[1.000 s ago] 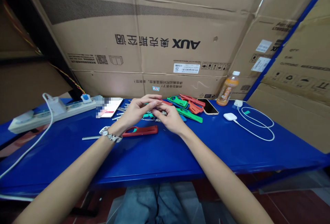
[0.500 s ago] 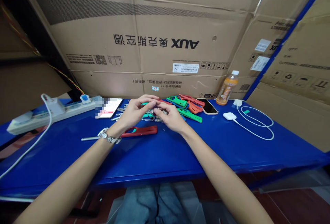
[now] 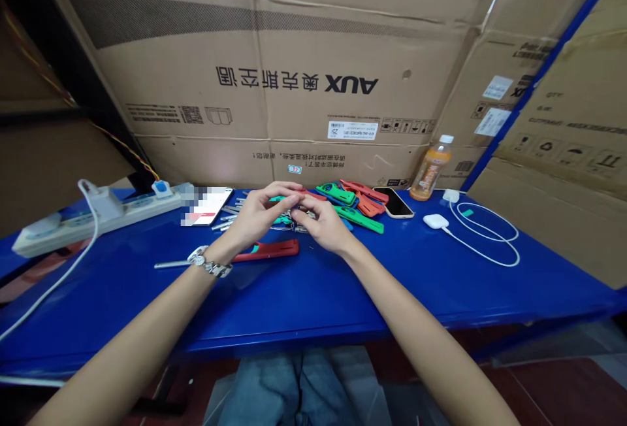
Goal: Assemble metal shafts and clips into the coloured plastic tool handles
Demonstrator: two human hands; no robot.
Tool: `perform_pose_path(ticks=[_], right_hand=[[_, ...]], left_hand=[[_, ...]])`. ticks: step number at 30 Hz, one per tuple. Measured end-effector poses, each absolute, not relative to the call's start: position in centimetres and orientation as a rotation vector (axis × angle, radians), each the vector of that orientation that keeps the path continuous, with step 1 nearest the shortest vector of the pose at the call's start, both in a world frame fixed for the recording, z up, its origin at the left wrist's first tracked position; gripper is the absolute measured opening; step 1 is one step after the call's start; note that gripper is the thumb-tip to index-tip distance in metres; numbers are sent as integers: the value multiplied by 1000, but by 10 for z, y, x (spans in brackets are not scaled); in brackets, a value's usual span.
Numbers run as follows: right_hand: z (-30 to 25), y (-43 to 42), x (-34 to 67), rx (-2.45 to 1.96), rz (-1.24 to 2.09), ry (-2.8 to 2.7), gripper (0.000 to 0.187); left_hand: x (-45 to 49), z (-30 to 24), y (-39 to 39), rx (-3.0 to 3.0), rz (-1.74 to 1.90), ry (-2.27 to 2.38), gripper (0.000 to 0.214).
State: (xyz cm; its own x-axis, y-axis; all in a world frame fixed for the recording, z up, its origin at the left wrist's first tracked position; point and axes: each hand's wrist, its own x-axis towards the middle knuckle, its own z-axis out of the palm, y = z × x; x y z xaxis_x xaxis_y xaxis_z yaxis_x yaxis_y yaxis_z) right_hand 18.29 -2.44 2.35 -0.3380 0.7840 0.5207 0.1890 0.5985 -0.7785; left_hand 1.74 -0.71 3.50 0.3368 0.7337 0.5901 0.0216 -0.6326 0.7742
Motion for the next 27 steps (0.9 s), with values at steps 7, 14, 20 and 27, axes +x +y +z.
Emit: perform_pose_path(ticks=[7, 14, 20, 27], right_hand=[[18, -18, 176, -901, 676, -1711, 41], [22, -23, 181, -803, 761, -1769, 36], [23, -20, 187, -843, 780, -1781, 38], [20, -18, 178, -884, 664, -1707, 35]], left_hand=[[28, 31, -7, 1804, 1479, 746, 25], [23, 33, -7, 1894, 1441, 695, 20], [21, 34, -10, 1947, 1396, 703, 23], [28, 33, -8, 1774, 1506, 748, 24]])
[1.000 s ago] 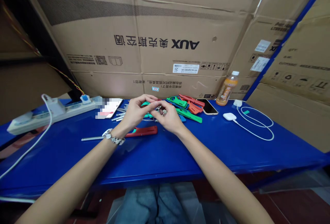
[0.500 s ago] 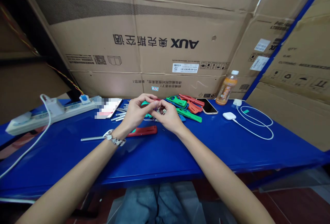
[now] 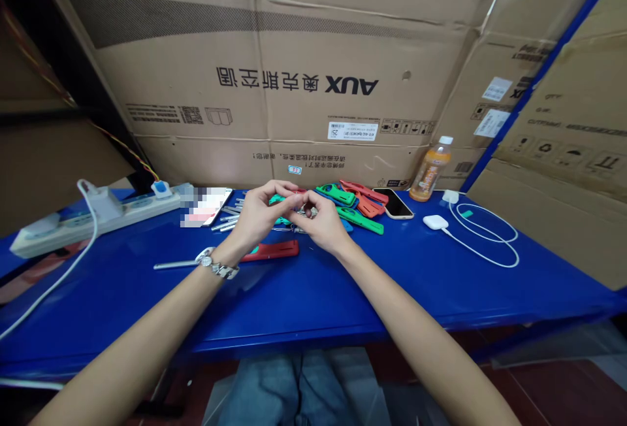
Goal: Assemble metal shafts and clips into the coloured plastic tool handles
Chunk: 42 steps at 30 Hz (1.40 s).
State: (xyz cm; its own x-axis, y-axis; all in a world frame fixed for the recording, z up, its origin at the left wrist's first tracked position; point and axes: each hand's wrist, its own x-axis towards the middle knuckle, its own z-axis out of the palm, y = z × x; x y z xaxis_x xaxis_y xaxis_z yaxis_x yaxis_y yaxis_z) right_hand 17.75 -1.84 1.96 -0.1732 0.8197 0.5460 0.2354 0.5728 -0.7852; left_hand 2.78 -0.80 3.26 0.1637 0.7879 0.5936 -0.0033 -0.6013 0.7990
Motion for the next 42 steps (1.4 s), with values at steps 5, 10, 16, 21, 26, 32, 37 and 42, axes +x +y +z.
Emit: perform_pose_path(ticks=[5, 10, 16, 21, 26, 32, 37, 42], right_hand=[[26, -25, 189, -788, 839, -1841, 33], [21, -19, 186, -845, 752, -1779, 34], [20, -19, 178, -847, 724, -1701, 34], [30, -27, 186, -752, 949, -1798, 35], [28, -21, 186, -789, 885, -1756, 33], [22, -19, 177, -809, 907, -1609, 41], [18, -21, 171, -836, 931, -1605, 41], [18, -25, 171, -816, 895, -1685, 38]], left_hand=[[18, 36, -10, 1943, 1331, 680, 20], [23, 36, -12, 1877, 1399, 713, 22], [26, 33, -9, 1792, 1463, 680, 22], [18, 33, -10, 1960, 1354, 665, 22], [17, 33, -11, 1960, 1390, 697, 27], [-8, 16, -9, 2146, 1214, 974, 17], [-25, -5, -13, 2409, 692, 945, 25], [-22, -5, -17, 2447, 617, 922, 31]])
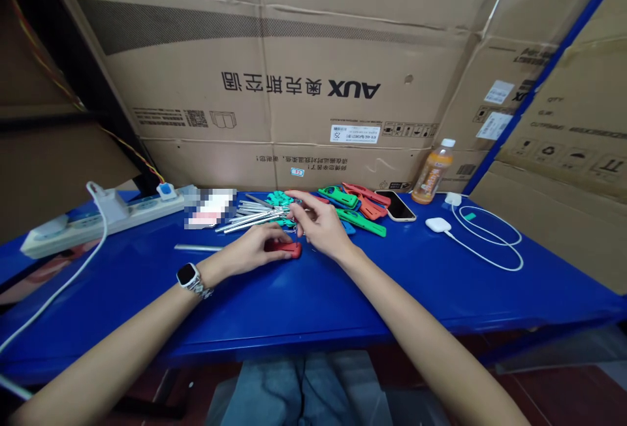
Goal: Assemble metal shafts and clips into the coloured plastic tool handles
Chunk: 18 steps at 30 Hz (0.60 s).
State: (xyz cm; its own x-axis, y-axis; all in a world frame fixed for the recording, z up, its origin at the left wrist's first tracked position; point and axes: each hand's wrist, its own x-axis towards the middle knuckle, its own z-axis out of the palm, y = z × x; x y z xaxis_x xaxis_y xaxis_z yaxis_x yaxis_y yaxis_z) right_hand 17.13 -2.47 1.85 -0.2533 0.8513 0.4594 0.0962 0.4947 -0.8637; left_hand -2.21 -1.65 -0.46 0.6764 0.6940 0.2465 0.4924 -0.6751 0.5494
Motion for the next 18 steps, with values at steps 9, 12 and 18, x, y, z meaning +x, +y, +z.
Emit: perform_pose_path(ticks=[9, 12, 18], right_hand=[[38, -18, 186, -763, 1046, -1633, 34], [41, -16, 186, -791, 1061, -1601, 34], [40, -19, 178, -828, 1031, -1513, 35]], left_hand=[[-23, -10, -18, 2333, 671, 962, 32], [-23, -10, -18, 2334, 657, 981, 32], [-23, -9, -20, 2320, 682, 988, 34]])
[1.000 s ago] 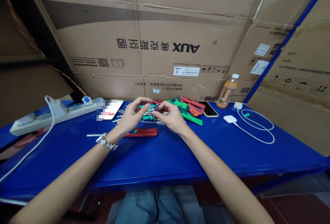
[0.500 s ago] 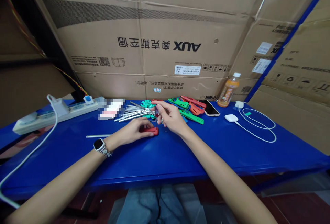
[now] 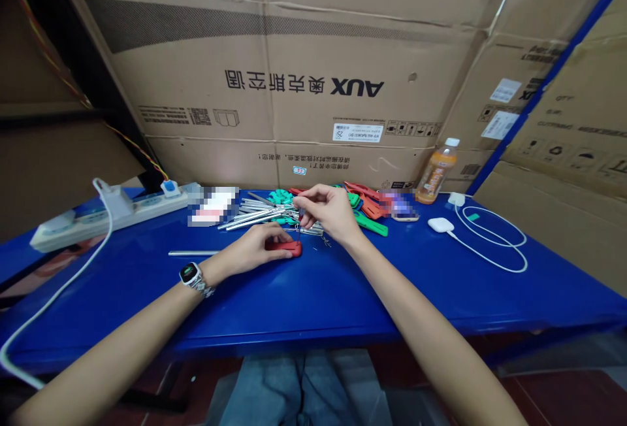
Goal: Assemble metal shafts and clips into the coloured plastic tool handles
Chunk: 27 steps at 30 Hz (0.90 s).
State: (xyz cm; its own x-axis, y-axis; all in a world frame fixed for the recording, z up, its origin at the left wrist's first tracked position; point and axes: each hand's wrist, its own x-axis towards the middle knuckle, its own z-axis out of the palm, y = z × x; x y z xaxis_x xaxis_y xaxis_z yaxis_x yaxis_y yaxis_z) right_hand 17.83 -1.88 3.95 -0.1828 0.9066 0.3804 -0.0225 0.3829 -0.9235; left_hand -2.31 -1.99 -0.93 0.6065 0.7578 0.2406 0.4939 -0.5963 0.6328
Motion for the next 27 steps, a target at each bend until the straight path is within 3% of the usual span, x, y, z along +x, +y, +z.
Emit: perform_pose_path(ticks=[9, 18, 27], right_hand=[[39, -24, 190, -800, 1169, -1643, 40], [35, -17, 184, -835, 1019, -1602, 33], [29, -21, 176, -833, 928, -1535, 45]], left_hand=[[-22, -9, -22, 2357, 694, 957, 35], [-23, -11, -21, 2420, 668, 954, 35], [-22, -13, -20, 2398, 654, 999, 33]])
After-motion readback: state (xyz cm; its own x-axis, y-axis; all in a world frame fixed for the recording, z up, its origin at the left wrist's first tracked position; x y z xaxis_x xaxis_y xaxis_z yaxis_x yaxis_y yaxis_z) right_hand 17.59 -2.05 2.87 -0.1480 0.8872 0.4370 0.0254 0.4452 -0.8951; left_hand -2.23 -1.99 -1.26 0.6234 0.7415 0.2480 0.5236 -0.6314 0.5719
